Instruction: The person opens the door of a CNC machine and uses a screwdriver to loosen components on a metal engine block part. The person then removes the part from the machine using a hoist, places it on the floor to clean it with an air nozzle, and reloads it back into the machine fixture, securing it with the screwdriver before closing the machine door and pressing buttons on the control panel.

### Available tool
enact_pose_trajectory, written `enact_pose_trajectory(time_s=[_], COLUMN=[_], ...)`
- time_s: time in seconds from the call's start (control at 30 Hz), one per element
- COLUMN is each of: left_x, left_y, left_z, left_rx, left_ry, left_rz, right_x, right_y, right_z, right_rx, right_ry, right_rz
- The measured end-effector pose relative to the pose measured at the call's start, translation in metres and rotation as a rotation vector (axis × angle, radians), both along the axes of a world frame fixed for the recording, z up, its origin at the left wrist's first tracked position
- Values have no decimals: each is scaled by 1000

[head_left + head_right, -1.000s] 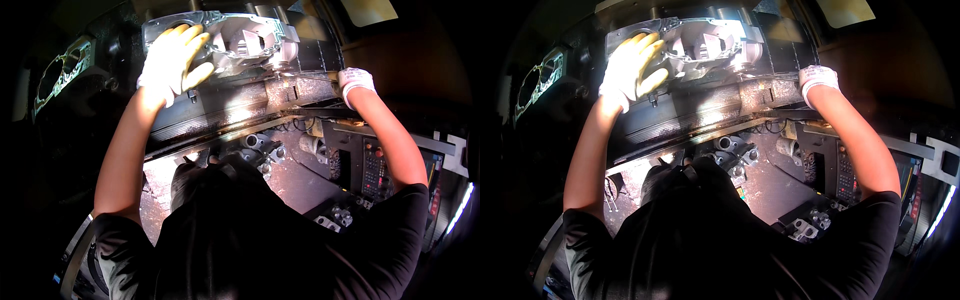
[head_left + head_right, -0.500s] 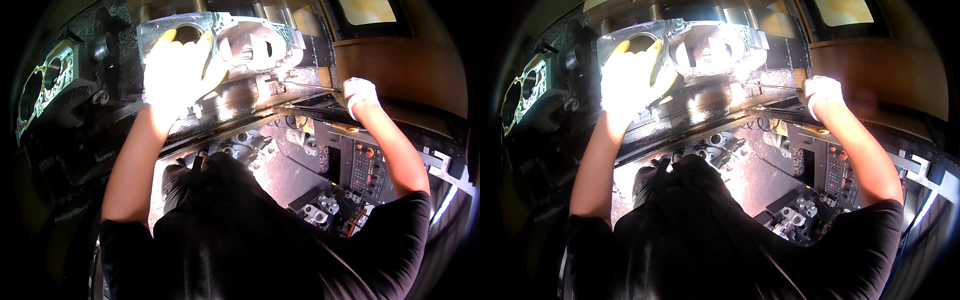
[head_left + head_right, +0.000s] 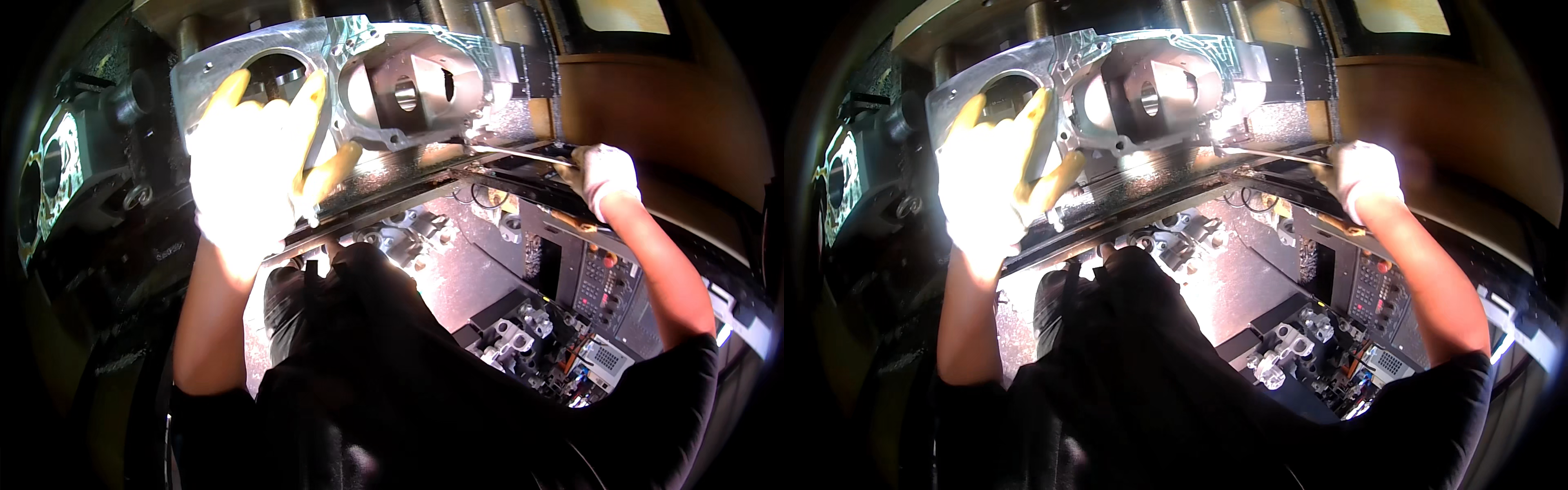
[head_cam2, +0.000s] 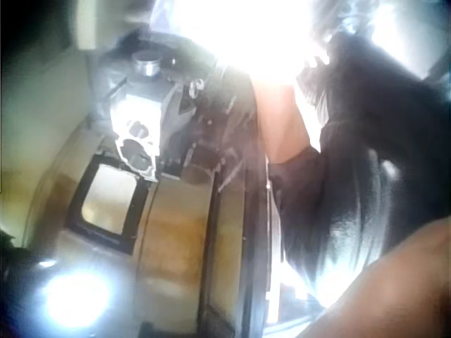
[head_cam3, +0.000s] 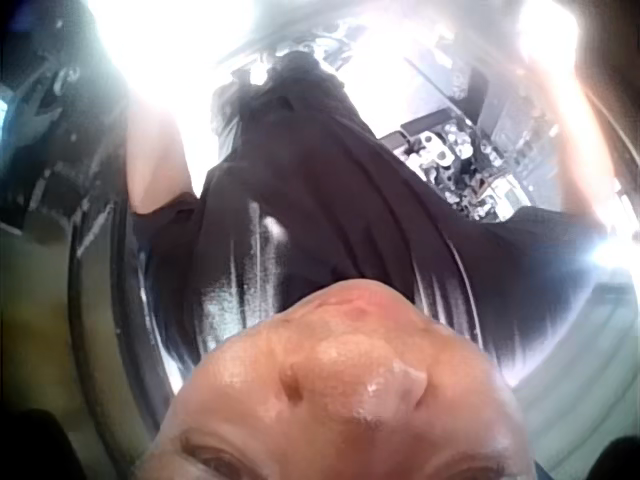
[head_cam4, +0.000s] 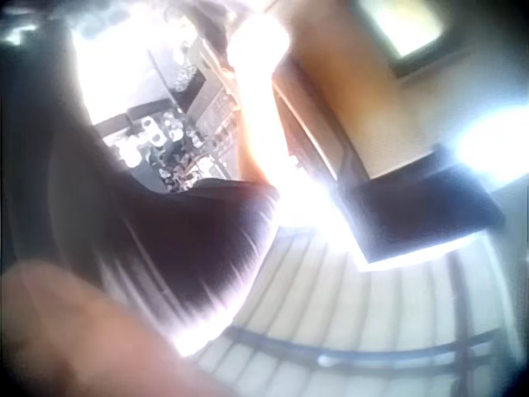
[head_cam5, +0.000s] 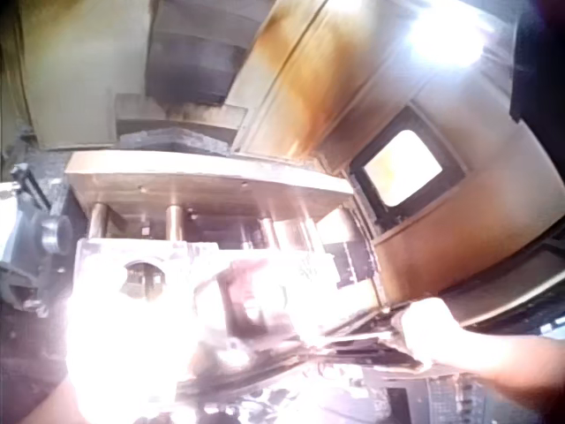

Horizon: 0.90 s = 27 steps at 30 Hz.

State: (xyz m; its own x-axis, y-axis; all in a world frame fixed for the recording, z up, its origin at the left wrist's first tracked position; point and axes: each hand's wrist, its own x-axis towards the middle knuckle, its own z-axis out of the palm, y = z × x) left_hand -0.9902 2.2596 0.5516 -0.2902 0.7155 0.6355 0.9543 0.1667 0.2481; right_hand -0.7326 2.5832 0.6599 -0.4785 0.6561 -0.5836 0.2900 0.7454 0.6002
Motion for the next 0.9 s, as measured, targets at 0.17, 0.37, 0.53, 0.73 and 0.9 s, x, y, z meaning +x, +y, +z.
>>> enact_pose_trajectory(time_s=[0.17, 0.37, 0.53, 0.73, 0.9], left_x=[-1, 1, 2, 4, 3], left_y=[3, 6, -2, -12, -12], left_z=[-4, 1, -5, -1, 26], left_rx=[-108, -158, 7, -143, -254], left_ry=[4, 5, 57, -12, -46], left_rz=[84, 118, 90, 71, 35], right_x=[33, 58, 48, 64, 69], right_y=[67, 100, 101, 87, 4], right_z=[-78, -116, -116, -55, -33], right_rx=[-126, -282, -162, -94, -163], right_ry=[253, 478, 310, 113, 52], right_rz=[123, 115, 82, 150, -45])
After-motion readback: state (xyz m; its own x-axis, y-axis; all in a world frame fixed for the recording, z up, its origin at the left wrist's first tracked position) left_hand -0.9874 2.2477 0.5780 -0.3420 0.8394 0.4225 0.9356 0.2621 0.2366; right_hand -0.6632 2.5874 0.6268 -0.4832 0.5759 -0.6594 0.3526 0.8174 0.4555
